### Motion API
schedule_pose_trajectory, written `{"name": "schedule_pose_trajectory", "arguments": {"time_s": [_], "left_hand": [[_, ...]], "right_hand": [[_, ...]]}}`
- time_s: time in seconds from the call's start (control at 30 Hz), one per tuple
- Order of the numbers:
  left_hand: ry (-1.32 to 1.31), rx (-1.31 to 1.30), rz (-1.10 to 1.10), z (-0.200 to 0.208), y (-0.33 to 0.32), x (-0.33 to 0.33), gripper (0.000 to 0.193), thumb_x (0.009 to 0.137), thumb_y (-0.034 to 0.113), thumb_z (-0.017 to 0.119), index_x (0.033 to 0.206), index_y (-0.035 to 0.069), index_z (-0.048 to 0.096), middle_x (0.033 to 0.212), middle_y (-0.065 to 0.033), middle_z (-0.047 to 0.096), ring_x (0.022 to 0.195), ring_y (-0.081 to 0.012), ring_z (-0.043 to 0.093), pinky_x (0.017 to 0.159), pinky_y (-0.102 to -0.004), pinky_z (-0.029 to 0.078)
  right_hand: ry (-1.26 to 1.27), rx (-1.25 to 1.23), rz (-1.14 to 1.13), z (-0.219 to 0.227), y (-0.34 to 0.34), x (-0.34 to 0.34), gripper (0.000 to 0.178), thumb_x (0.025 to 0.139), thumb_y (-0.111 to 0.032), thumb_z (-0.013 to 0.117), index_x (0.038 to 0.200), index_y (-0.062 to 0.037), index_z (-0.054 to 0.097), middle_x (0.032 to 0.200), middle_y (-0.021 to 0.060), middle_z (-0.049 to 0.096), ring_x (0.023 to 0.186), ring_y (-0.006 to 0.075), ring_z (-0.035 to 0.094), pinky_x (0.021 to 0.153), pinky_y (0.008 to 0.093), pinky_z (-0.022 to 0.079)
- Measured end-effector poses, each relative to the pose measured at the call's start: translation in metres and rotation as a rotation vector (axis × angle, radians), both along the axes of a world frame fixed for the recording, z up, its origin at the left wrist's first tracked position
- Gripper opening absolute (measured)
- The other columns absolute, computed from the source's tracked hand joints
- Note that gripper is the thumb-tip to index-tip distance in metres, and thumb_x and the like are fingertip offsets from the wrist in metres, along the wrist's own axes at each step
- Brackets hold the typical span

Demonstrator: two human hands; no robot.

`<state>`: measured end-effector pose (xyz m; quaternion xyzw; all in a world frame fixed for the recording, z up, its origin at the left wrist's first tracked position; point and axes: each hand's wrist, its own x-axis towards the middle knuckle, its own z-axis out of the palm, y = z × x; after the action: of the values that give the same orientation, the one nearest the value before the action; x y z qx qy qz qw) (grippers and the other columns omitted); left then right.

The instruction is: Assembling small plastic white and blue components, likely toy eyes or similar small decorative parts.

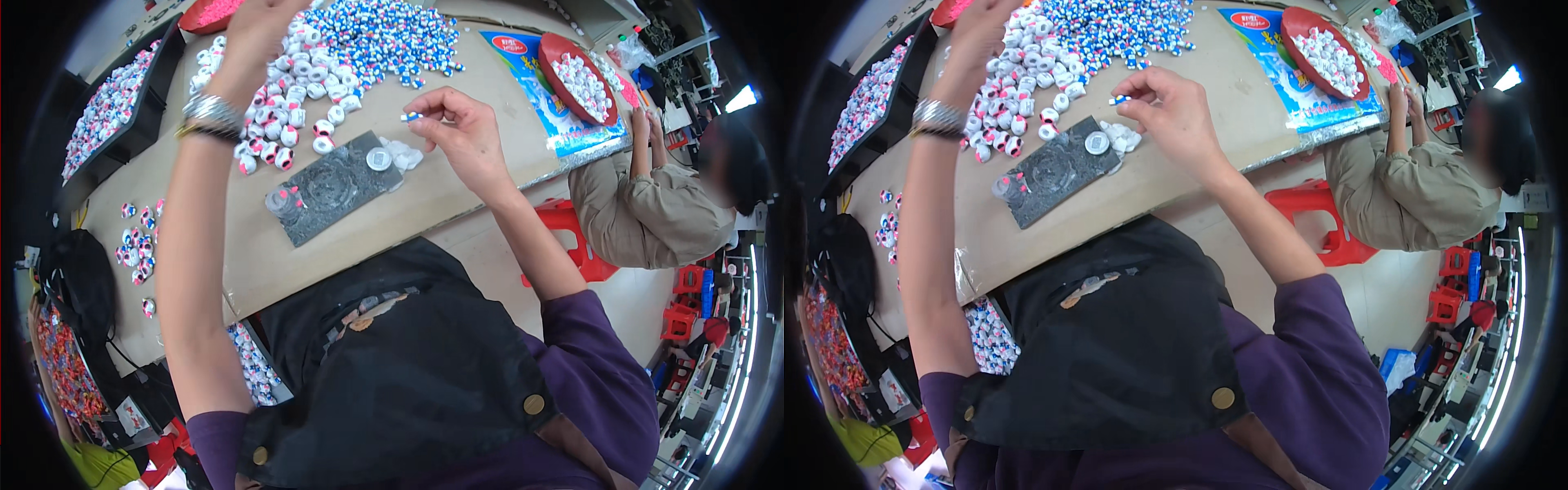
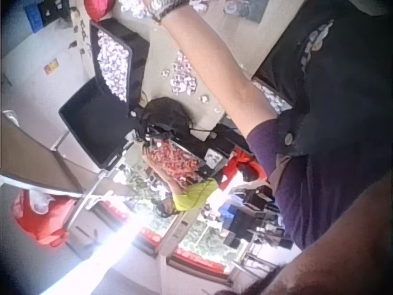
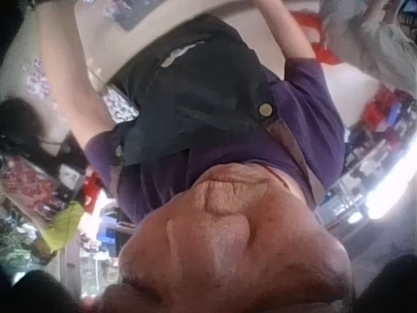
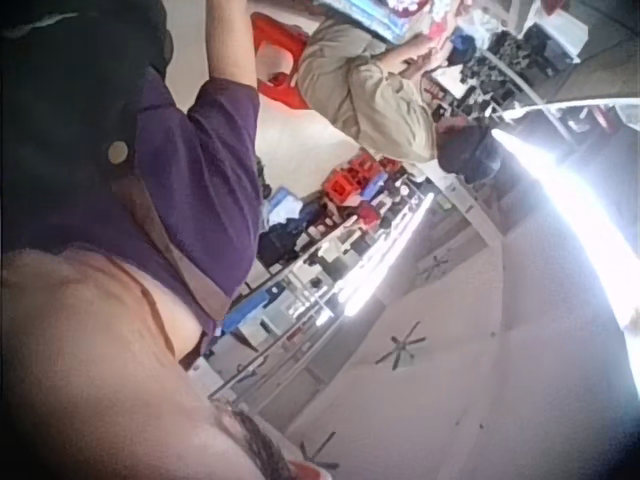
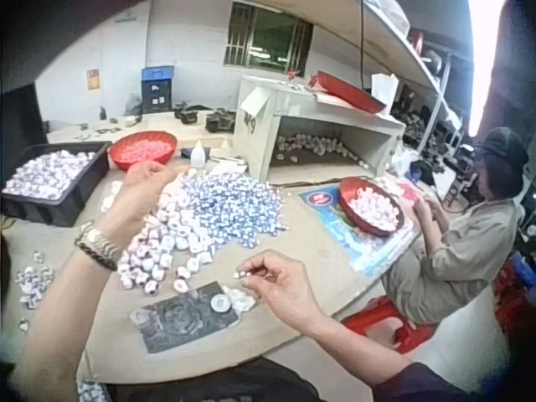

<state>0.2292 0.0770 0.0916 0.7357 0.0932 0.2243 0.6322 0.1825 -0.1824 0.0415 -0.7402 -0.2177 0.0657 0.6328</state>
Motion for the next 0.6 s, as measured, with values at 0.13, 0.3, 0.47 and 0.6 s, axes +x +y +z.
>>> {"name": "schedule_pose_trajectory", "arguments": {"time_s": [0.13,0.3,0.47,0.6], "left_hand": [[0.056,-0.571,-0.312,0.01,0.006,-0.076,0.026,0.089,0.006,0.056,0.111,-0.008,0.054,0.093,-0.0127,0.06,0.056,-0.0102,0.05,0.049,-0.0197,0.038],[0.096,-0.661,-0.54,-0.005,-0.016,-0.166,0.038,0.094,0.011,0.054,0.125,-0.009,0.045,0.102,-0.0193,0.059,0.063,-0.0096,0.052,0.042,-0.0153,0.035],[0.074,-1.136,-0.492,-0.037,-0.055,-0.218,0.042,0.098,0.021,0.053,0.127,-0.008,0.045,0.114,-0.0201,0.059,0.067,-0.0128,0.056,0.036,-0.0153,0.037],[0.12,-1.281,-0.454,-0.053,-0.063,-0.221,0.045,0.096,0.015,0.055,0.134,-0.008,0.044,0.125,-0.0195,0.056,0.079,-0.0134,0.059,0.039,-0.0152,0.038]], "right_hand": [[-0.485,-0.327,0.131,-0.003,0.002,0.004,0.014,0.079,0.004,0.064,0.093,-0.0002,0.066,0.082,0.006,0.064,0.069,0.0146,0.061,0.061,0.0269,0.049],[-0.706,-0.422,0.231,0.0,-0.004,0.002,0.013,0.077,0.004,0.064,0.089,-0.0005,0.064,0.08,0.0101,0.061,0.071,0.0245,0.062,0.062,0.0325,0.048],[-0.807,-0.502,0.331,-0.002,0.01,0.0,0.013,0.075,0.005,0.063,0.087,-0.0008,0.062,0.08,0.0102,0.059,0.075,0.0276,0.061,0.063,0.0358,0.049],[-1.001,-0.652,0.334,0.001,0.014,-0.003,0.008,0.07,0.001,0.06,0.077,-0.0022,0.057,0.076,0.0097,0.052,0.076,0.0288,0.058,0.063,0.04,0.049]]}}
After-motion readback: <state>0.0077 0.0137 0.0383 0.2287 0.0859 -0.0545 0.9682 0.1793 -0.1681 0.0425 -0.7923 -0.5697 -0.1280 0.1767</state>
